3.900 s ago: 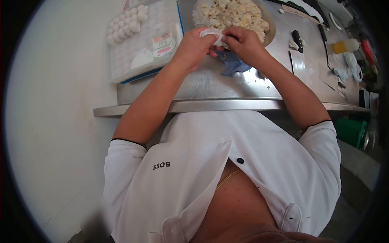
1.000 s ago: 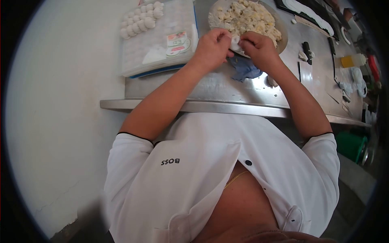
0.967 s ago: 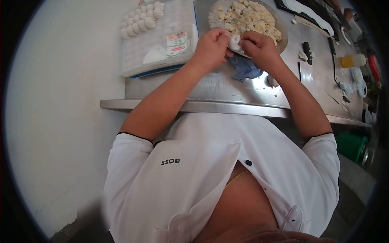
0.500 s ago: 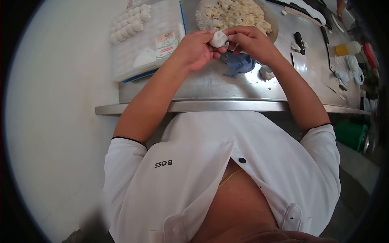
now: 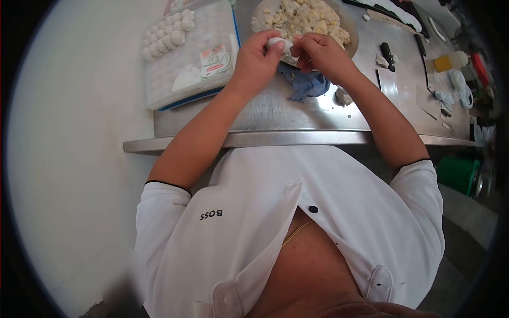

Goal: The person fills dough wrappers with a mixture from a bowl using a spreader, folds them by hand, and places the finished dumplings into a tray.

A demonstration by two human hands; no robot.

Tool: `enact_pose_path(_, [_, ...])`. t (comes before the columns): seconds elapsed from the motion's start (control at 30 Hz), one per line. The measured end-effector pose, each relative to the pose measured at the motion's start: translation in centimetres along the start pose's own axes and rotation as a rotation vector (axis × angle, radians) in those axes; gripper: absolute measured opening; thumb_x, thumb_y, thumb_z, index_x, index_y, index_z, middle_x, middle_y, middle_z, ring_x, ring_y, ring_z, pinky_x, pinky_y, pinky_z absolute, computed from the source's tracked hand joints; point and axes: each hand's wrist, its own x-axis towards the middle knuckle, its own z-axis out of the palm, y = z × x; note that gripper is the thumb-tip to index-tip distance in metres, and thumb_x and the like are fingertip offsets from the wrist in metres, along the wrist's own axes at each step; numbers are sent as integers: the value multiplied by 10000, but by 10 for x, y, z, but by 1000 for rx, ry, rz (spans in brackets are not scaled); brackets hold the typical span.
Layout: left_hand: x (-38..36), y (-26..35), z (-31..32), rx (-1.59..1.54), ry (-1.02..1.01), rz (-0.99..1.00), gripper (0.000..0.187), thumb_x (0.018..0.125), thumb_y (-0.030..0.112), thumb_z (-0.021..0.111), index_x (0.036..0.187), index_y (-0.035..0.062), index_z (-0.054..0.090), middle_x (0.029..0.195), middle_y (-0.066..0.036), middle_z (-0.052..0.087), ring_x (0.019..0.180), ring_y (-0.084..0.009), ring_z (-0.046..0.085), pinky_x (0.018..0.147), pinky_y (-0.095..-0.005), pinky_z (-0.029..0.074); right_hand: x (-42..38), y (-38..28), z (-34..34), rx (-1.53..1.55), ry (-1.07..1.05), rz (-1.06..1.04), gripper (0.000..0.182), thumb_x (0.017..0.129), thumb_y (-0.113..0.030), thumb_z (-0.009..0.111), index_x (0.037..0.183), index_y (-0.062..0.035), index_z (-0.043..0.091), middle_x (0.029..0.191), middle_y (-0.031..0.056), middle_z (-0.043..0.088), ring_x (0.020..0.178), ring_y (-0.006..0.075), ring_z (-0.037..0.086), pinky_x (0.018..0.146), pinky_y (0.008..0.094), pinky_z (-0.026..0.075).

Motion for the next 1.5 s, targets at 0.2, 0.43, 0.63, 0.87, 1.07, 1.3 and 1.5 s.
enact_pose_path(0.2, [-2, 14, 7, -162, 47, 48, 338, 1011, 257, 494, 1228, 4, 550, 1000, -88, 646, 872, -173, 649, 741, -296, 523, -2, 1, -4, 181, -113, 1, 197, 922, -219, 631, 949, -23, 625, 761, 25, 603, 639, 104, 573, 631, 250, 510])
enact_pose_path(0.43, [11, -2, -13, -668, -372, -419, 303, 1017, 229, 462, 1157, -22, 556, 1022, -126, 637, 855, -216, 656, 694, -321, 508, 6, 13, -9, -314, -83, -306, 173, 940, -191, 607, 984, -31, 653, 842, 16, 634, 673, 64, 568, 632, 219, 483])
enact_pose_path(0.63, [13, -7, -14, -663, -246, -343, 261, 1009, 213, 479, 1119, -10, 559, 983, -109, 636, 803, -192, 644, 692, -320, 512, 8, 7, -3, 149, -65, -78, 199, 942, -202, 591, 963, -15, 657, 814, 26, 623, 648, 84, 569, 615, 235, 482])
enact_pose_path(0.87, [4, 26, -25, -619, -59, -408, 259, 1005, 198, 482, 1090, -43, 528, 949, -144, 626, 780, -219, 642, 694, -338, 522, 23, 3, 16, -137, -139, -204, 218, 931, -214, 602, 1024, -21, 641, 856, 61, 642, 702, 126, 601, 639, 271, 498])
enact_pose_path(1.07, [29, 20, -83, -506, 124, -314, 314, 1003, 211, 478, 1075, -93, 507, 951, -181, 608, 793, -283, 638, 691, -386, 541, 50, -19, 77, -625, 19, -824, 251, 885, -232, 633, 1077, -70, 624, 941, 136, 624, 824, 303, 622, 737, 391, 513])
enact_pose_path(1.3, [53, 6, -173, -111, 159, -504, 370, 1000, 220, 426, 1115, -120, 518, 982, -228, 640, 853, -327, 682, 718, -371, 576, 149, -19, 149, -677, 9, -746, 279, 845, -253, 622, 1010, -28, 641, 900, 182, 646, 832, 348, 639, 717, 432, 520])
enact_pose_path(1.5, [79, -16, -219, 223, 187, -583, 386, 957, 239, 478, 1153, -87, 543, 1028, -236, 651, 791, -318, 684, 636, -350, 563, 191, -14, 195, -606, -14, -526, 231, 812, -170, 586, 852, 56, 600, 818, 293, 638, 817, 444, 625, 736, 485, 496])
